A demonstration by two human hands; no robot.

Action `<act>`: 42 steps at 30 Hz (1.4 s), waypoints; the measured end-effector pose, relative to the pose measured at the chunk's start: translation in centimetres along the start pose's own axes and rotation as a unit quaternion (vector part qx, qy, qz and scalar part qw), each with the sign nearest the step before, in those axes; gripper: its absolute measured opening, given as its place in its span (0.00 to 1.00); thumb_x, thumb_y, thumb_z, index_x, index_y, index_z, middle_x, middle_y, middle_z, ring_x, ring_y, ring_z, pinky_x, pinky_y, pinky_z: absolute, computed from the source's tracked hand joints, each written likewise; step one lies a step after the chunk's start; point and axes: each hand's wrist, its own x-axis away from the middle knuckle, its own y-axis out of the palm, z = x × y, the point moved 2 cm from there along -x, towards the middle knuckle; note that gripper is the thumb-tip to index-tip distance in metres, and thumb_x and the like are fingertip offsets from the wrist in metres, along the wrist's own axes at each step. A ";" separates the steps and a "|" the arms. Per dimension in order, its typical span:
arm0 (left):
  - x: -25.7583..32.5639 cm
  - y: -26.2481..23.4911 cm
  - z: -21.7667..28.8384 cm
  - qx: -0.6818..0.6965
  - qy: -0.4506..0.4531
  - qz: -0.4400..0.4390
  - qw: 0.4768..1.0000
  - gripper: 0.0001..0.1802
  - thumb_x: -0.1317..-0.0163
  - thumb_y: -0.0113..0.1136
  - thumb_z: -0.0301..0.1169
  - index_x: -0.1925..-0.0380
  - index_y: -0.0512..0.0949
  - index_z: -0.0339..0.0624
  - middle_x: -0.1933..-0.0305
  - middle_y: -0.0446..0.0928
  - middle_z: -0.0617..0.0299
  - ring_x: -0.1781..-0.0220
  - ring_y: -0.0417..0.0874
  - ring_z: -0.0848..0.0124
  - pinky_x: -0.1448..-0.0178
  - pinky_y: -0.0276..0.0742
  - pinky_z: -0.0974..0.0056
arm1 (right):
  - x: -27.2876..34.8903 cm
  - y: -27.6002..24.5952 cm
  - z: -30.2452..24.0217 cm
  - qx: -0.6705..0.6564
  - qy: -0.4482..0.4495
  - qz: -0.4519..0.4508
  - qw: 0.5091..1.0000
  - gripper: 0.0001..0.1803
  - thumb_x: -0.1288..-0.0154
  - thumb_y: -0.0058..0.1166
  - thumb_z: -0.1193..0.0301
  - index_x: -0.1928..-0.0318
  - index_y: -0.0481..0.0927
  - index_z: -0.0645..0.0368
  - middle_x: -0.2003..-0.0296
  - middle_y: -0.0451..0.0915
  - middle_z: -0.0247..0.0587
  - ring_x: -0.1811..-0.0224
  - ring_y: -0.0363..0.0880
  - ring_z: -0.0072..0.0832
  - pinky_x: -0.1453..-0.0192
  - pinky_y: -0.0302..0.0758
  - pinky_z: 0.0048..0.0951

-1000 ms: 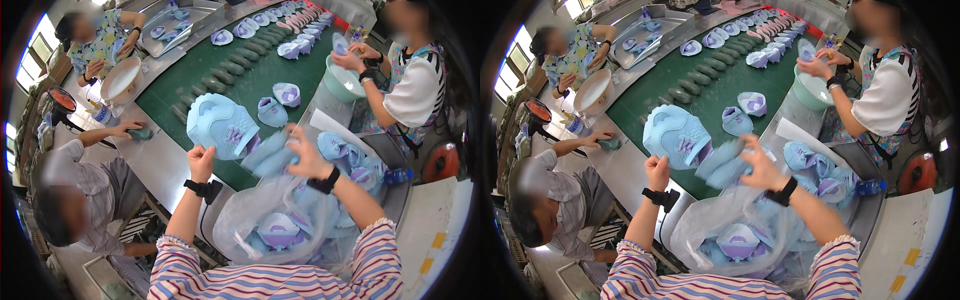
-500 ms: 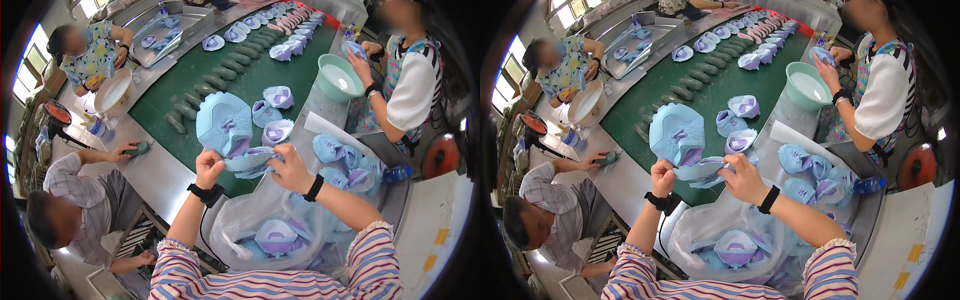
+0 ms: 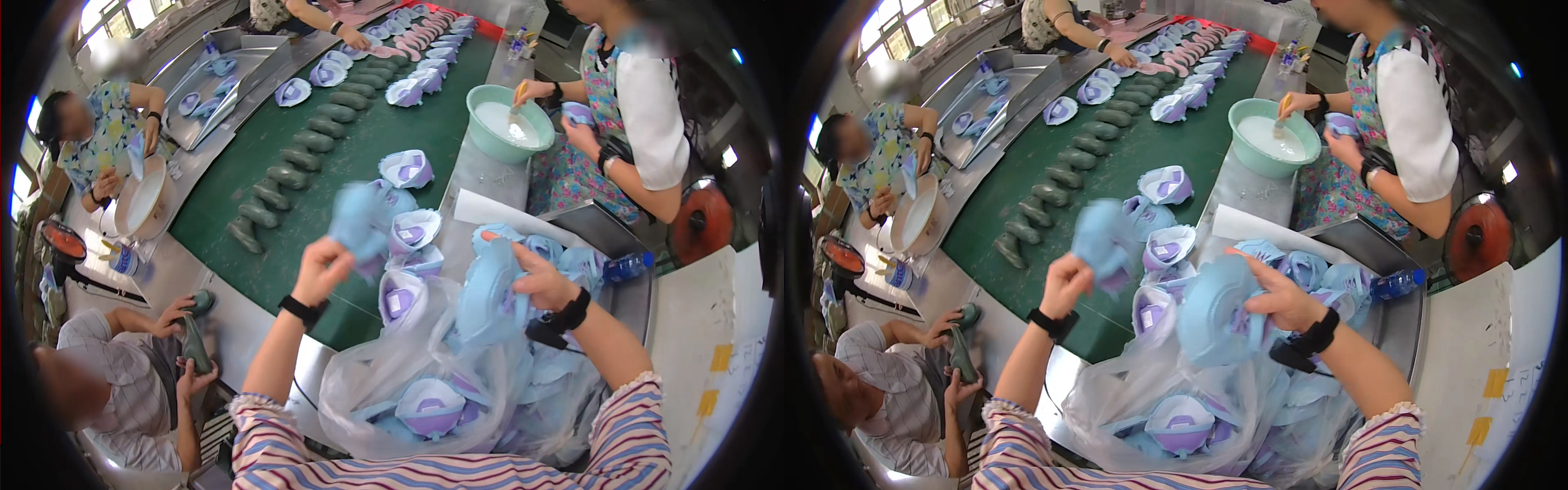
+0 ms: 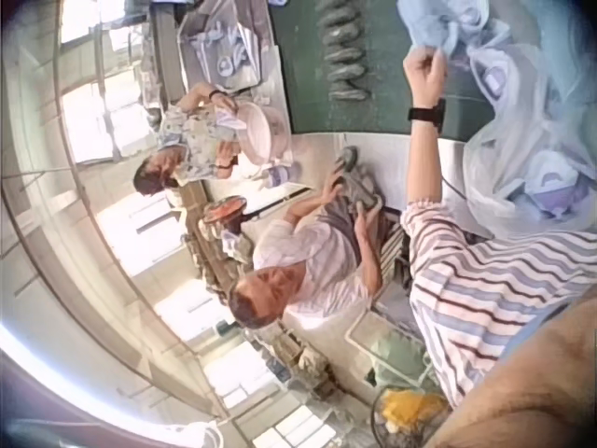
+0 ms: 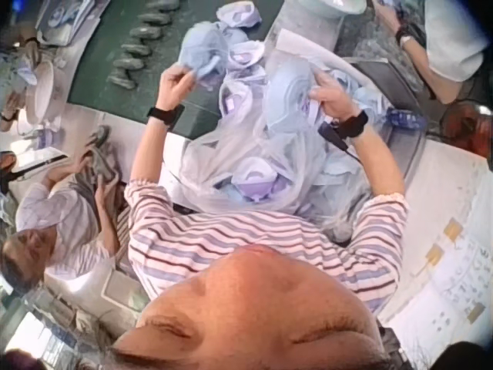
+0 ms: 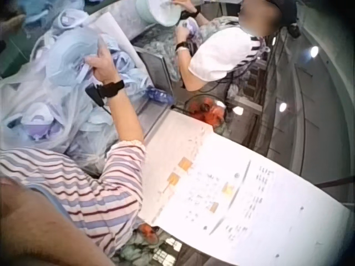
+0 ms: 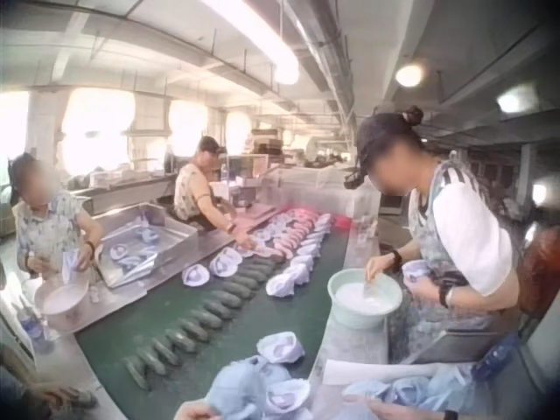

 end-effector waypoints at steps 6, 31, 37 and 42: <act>-1.6 9.1 1.0 0.039 0.021 -0.340 0.939 0.10 0.45 0.61 0.30 0.82 0.79 0.38 0.56 0.76 0.56 0.59 0.76 0.71 0.58 0.72 0.66 | -1.5 -1.0 3.0 0.094 0.009 0.039 0.995 0.42 0.52 0.66 0.71 0.36 0.60 0.63 0.45 0.70 0.38 0.43 0.69 0.27 0.38 0.65 0.31; -26.2 -0.8 -5.0 -0.266 -0.049 -0.109 0.957 0.10 0.49 0.59 0.24 0.65 0.79 0.37 0.67 0.80 0.61 0.65 0.77 0.74 0.56 0.73 0.67 | 13.9 -2.7 2.8 0.065 0.067 0.190 0.977 0.37 0.53 0.69 0.65 0.43 0.68 0.63 0.53 0.73 0.32 0.51 0.70 0.20 0.44 0.66 0.27; -19.1 -5.2 -9.1 -0.377 -0.170 -0.258 0.873 0.11 0.56 0.61 0.27 0.68 0.83 0.43 0.68 0.82 0.62 0.62 0.79 0.71 0.51 0.73 0.66 | 13.4 -1.3 1.0 0.069 0.069 0.194 0.976 0.37 0.52 0.68 0.65 0.42 0.67 0.63 0.51 0.74 0.35 0.48 0.71 0.23 0.42 0.66 0.28; -12.2 -0.5 -9.0 -0.514 0.092 -0.026 0.852 0.30 0.55 0.67 0.33 0.47 0.73 0.56 0.35 0.58 0.52 0.35 0.58 0.47 0.38 0.61 0.46 | 8.3 0.4 -2.7 0.100 0.045 0.169 0.980 0.35 0.48 0.63 0.68 0.41 0.65 0.65 0.51 0.74 0.38 0.49 0.72 0.24 0.43 0.68 0.29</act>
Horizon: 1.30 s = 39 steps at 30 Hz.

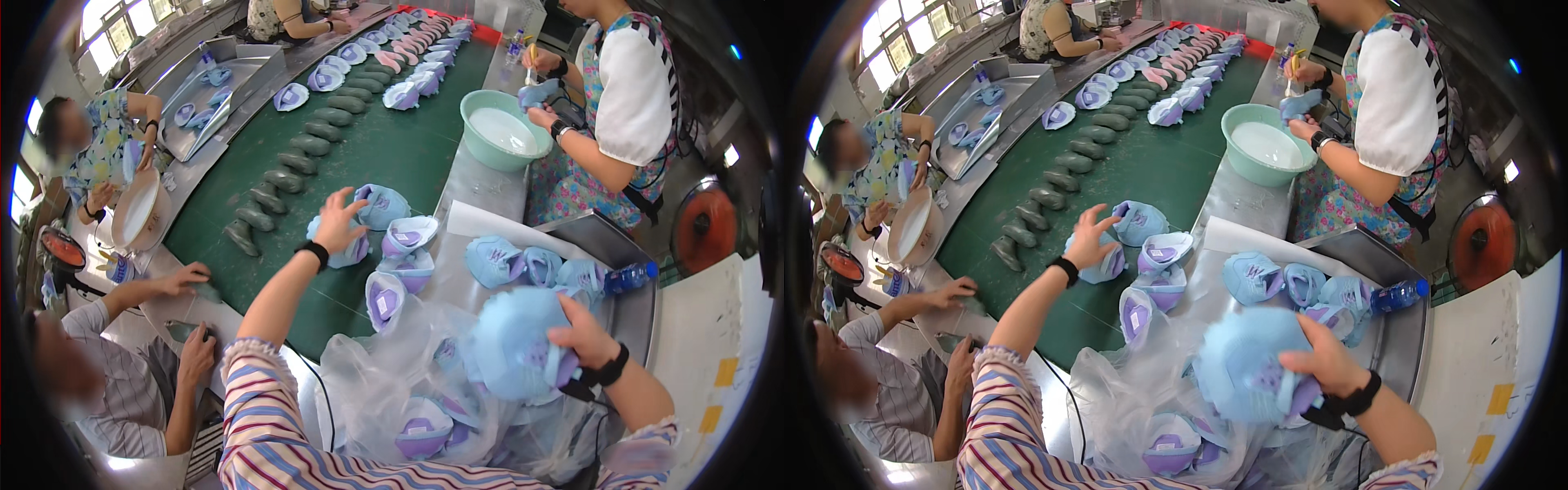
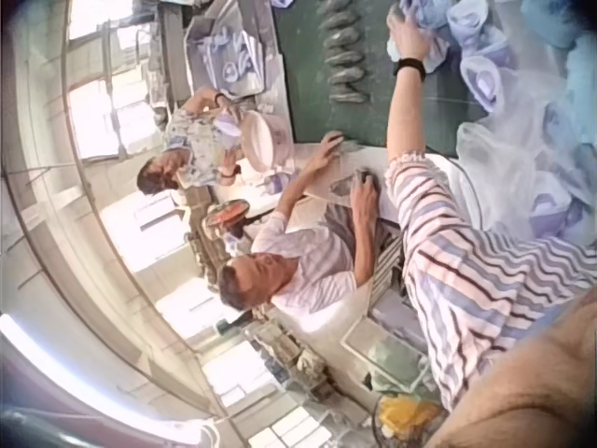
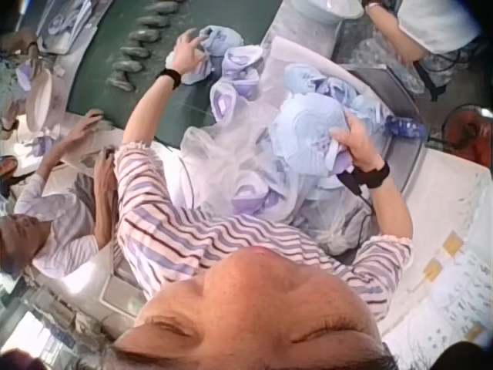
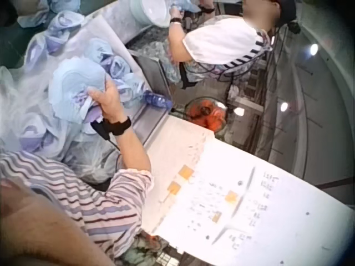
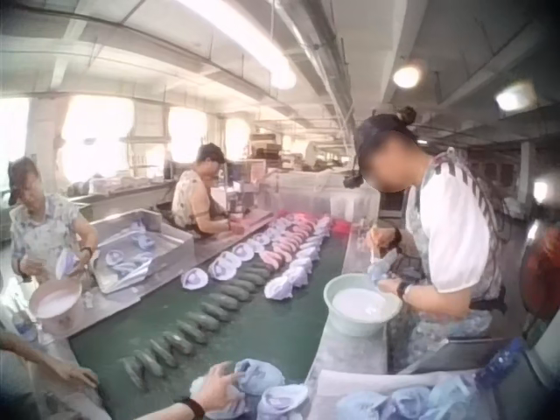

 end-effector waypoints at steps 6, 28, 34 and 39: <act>8.0 -3.6 13.2 0.619 -0.092 -0.350 0.697 0.43 0.39 0.50 0.57 0.34 0.54 0.38 0.39 0.65 0.56 0.40 0.67 0.67 0.36 0.63 0.59 | -9.8 5.4 1.0 0.044 -0.011 -0.037 0.998 0.28 0.46 0.63 0.70 0.46 0.68 0.66 0.56 0.75 0.37 0.54 0.74 0.22 0.47 0.71 0.25; 5.8 -16.8 -6.9 0.421 -0.310 0.221 0.824 0.19 0.42 0.56 0.31 0.51 0.71 0.36 0.55 0.76 0.58 0.54 0.78 0.70 0.52 0.72 0.67 | 0.4 5.1 5.6 0.340 -0.079 -0.045 0.936 0.09 0.39 0.50 0.74 0.59 0.77 0.62 0.70 0.81 0.37 0.64 0.81 0.28 0.58 0.76 0.27; 13.1 -10.0 17.5 0.219 0.123 -0.336 0.908 0.13 0.43 0.59 0.34 0.61 0.77 0.38 0.59 0.79 0.56 0.56 0.80 0.61 0.51 0.74 0.62 | 0.2 13.7 11.1 0.488 -0.302 -0.228 0.786 0.17 0.45 0.56 0.70 0.54 0.74 0.60 0.56 0.76 0.42 0.58 0.77 0.38 0.58 0.75 0.38; 25.1 -5.8 19.2 -0.126 0.173 -0.363 0.907 0.21 0.49 0.62 0.42 0.55 0.77 0.49 0.64 0.78 0.57 0.55 0.76 0.61 0.45 0.65 0.57 | -0.9 5.8 17.4 0.785 -0.117 -0.115 0.597 0.35 0.49 0.62 0.58 0.41 0.66 0.54 0.37 0.58 0.48 0.40 0.64 0.51 0.48 0.75 0.43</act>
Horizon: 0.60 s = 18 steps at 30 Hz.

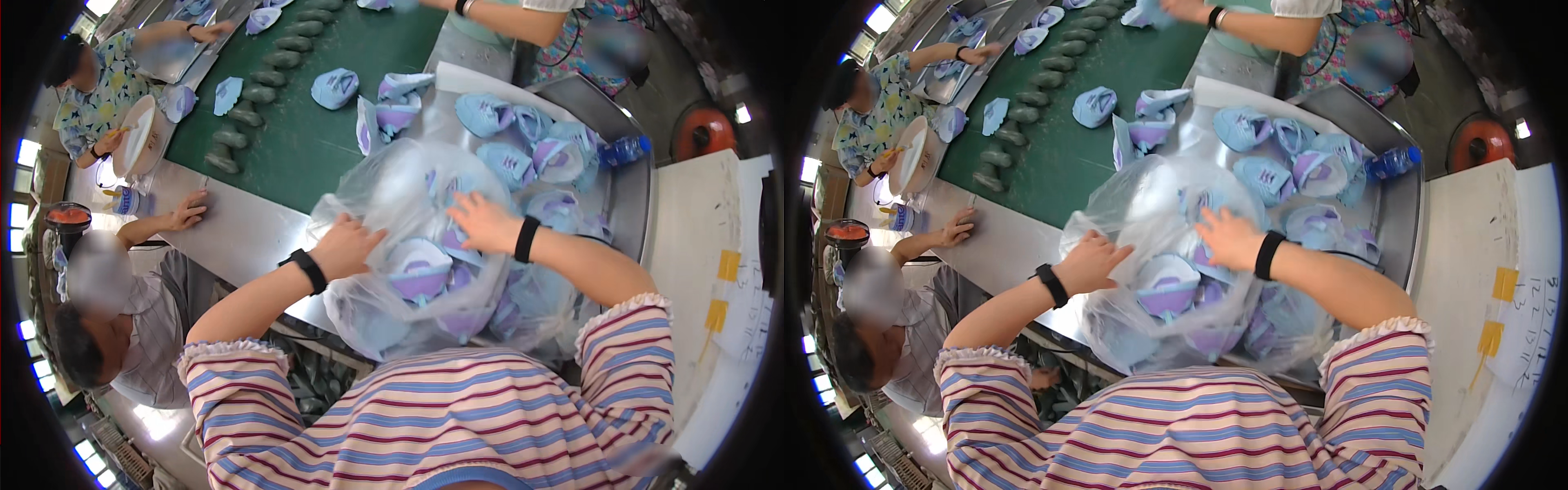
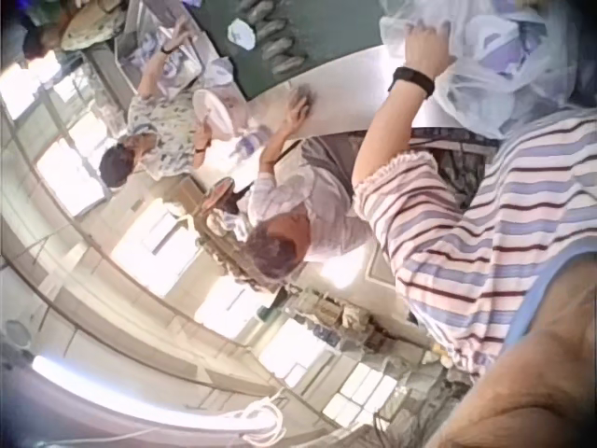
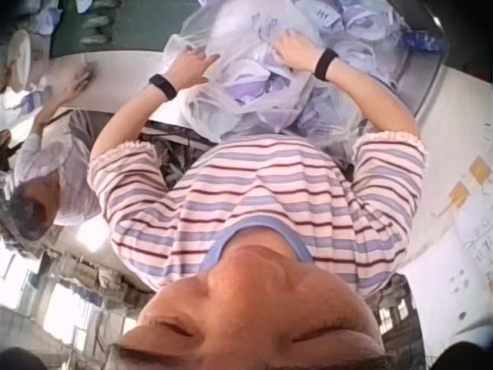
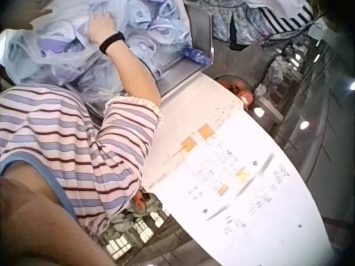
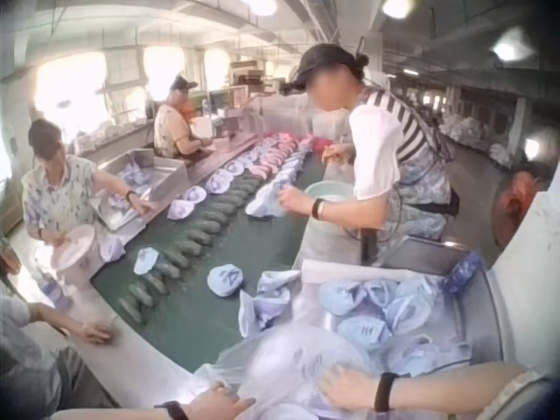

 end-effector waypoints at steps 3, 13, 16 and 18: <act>5.2 3.8 -2.7 -0.117 -0.116 -0.094 0.982 0.19 0.50 0.61 0.37 0.55 0.78 0.54 0.65 0.79 0.60 0.59 0.78 0.62 0.44 0.64 0.56 | 2.1 -2.0 3.4 0.096 0.069 -0.051 0.992 0.38 0.50 0.62 0.56 0.38 0.63 0.48 0.39 0.62 0.52 0.44 0.68 0.50 0.47 0.74 0.44; -4.9 -2.5 4.9 0.211 0.035 0.219 0.952 0.08 0.50 0.54 0.25 0.68 0.77 0.42 0.68 0.76 0.57 0.61 0.77 0.57 0.58 0.75 0.57 | -0.9 -3.5 3.9 -0.095 -0.048 0.242 0.964 0.15 0.47 0.54 0.68 0.57 0.75 0.55 0.57 0.76 0.45 0.58 0.76 0.45 0.54 0.74 0.40; -11.3 0.5 4.7 0.154 -0.003 0.167 0.974 0.21 0.48 0.50 0.23 0.51 0.71 0.39 0.54 0.74 0.51 0.49 0.74 0.55 0.47 0.72 0.57 | -1.3 -2.7 3.2 -0.046 0.010 0.106 0.993 0.18 0.47 0.52 0.71 0.53 0.73 0.56 0.55 0.75 0.45 0.57 0.78 0.45 0.53 0.75 0.40; -14.7 1.5 3.3 0.071 -0.016 0.188 0.979 0.22 0.48 0.48 0.21 0.49 0.69 0.38 0.49 0.72 0.50 0.44 0.72 0.54 0.43 0.69 0.58 | 0.3 -2.0 6.1 0.063 0.185 0.060 0.979 0.21 0.47 0.52 0.73 0.50 0.70 0.56 0.52 0.74 0.46 0.56 0.78 0.45 0.52 0.75 0.42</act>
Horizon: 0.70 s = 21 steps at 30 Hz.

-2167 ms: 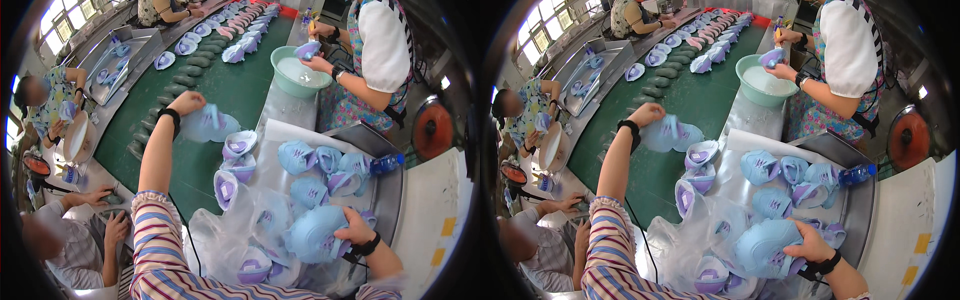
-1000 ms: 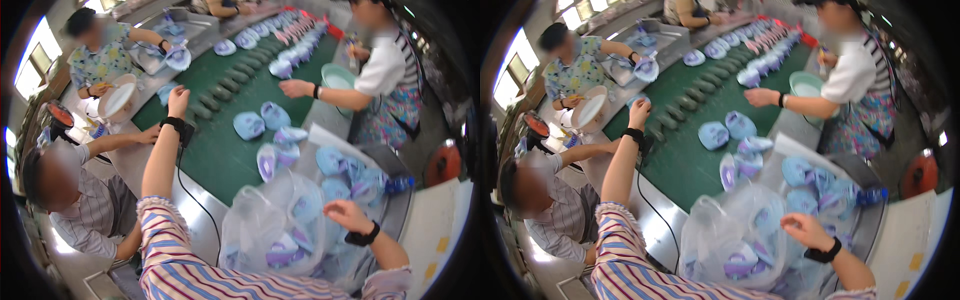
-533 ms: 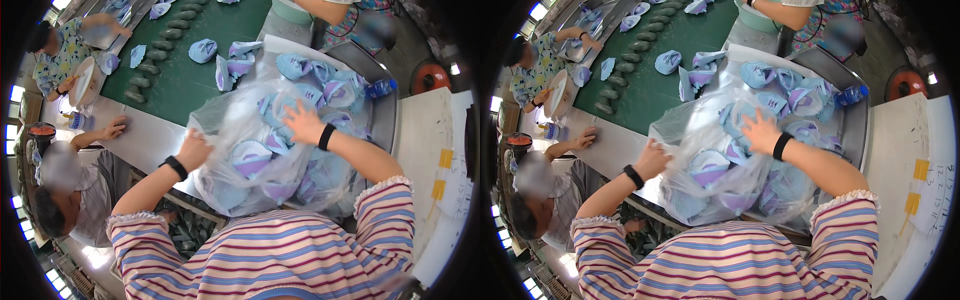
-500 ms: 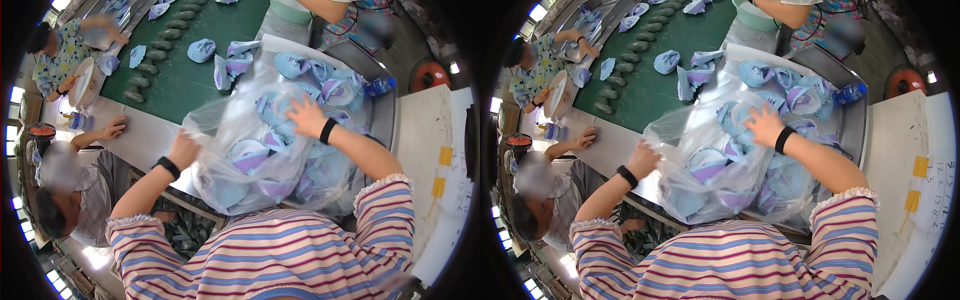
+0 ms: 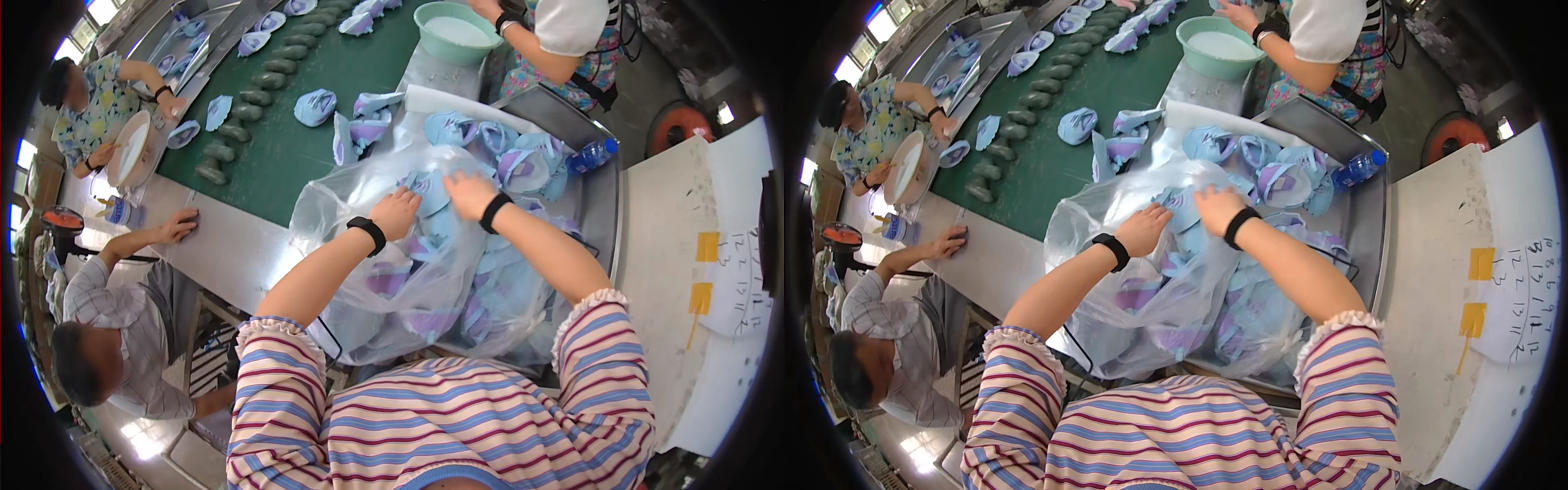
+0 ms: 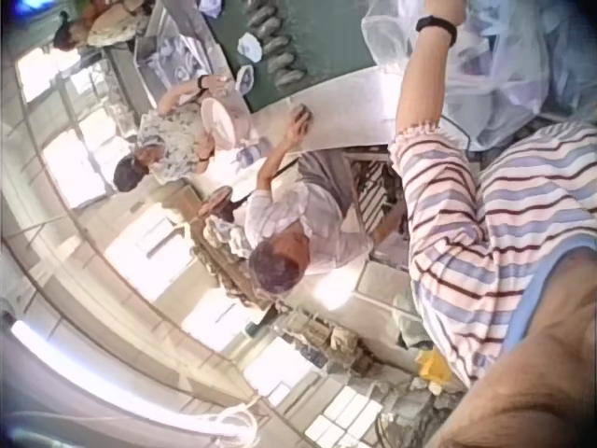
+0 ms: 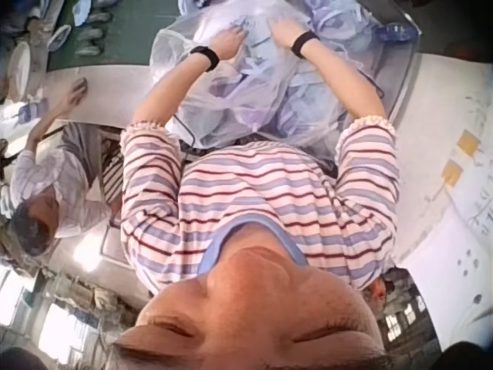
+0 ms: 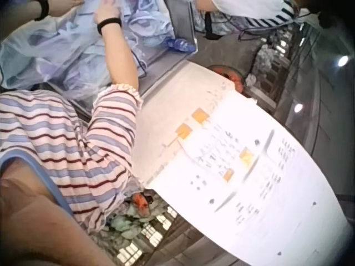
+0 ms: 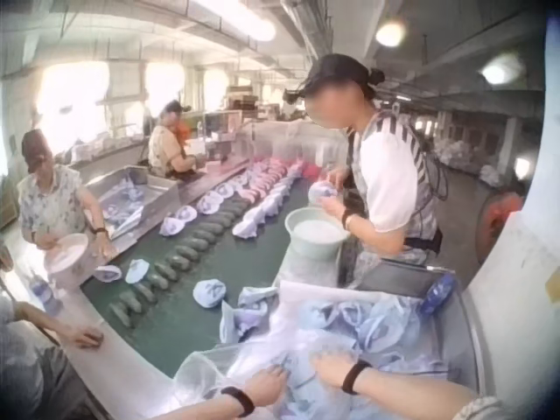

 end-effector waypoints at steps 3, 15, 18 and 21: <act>-3.5 0.5 -1.0 0.090 -0.016 -0.010 0.996 0.23 0.48 0.46 0.18 0.49 0.68 0.36 0.45 0.70 0.49 0.40 0.68 0.53 0.40 0.66 0.55 | 1.9 1.5 6.0 -0.072 0.052 -0.115 0.989 0.26 0.47 0.52 0.74 0.44 0.67 0.54 0.48 0.71 0.46 0.47 0.73 0.50 0.47 0.70 0.55; -9.7 -1.4 -1.5 -0.052 0.094 -0.356 0.928 0.43 0.63 0.72 0.34 0.41 0.64 0.51 0.42 0.63 0.48 0.43 0.71 0.52 0.45 0.71 0.55 | 1.4 3.7 3.4 -0.216 -0.050 -0.258 0.940 0.30 0.55 0.62 0.52 0.60 0.80 0.68 0.59 0.80 0.53 0.53 0.78 0.42 0.48 0.73 0.37; -8.2 -0.9 -2.8 -0.024 0.215 -0.259 0.941 0.39 0.64 0.75 0.36 0.49 0.69 0.40 0.43 0.64 0.50 0.46 0.73 0.52 0.44 0.71 0.57 | -1.4 6.3 3.8 -0.395 0.059 -0.082 0.913 0.13 0.51 0.53 0.73 0.63 0.81 0.63 0.66 0.81 0.55 0.59 0.80 0.45 0.55 0.75 0.38; -6.6 -2.0 -4.8 0.263 0.030 -0.265 0.927 0.51 0.70 0.77 0.33 0.41 0.60 0.42 0.44 0.67 0.51 0.43 0.71 0.52 0.43 0.70 0.58 | -1.5 5.8 4.1 -0.648 0.110 -0.131 0.742 0.15 0.49 0.44 0.82 0.60 0.79 0.63 0.68 0.81 0.48 0.65 0.81 0.37 0.62 0.75 0.34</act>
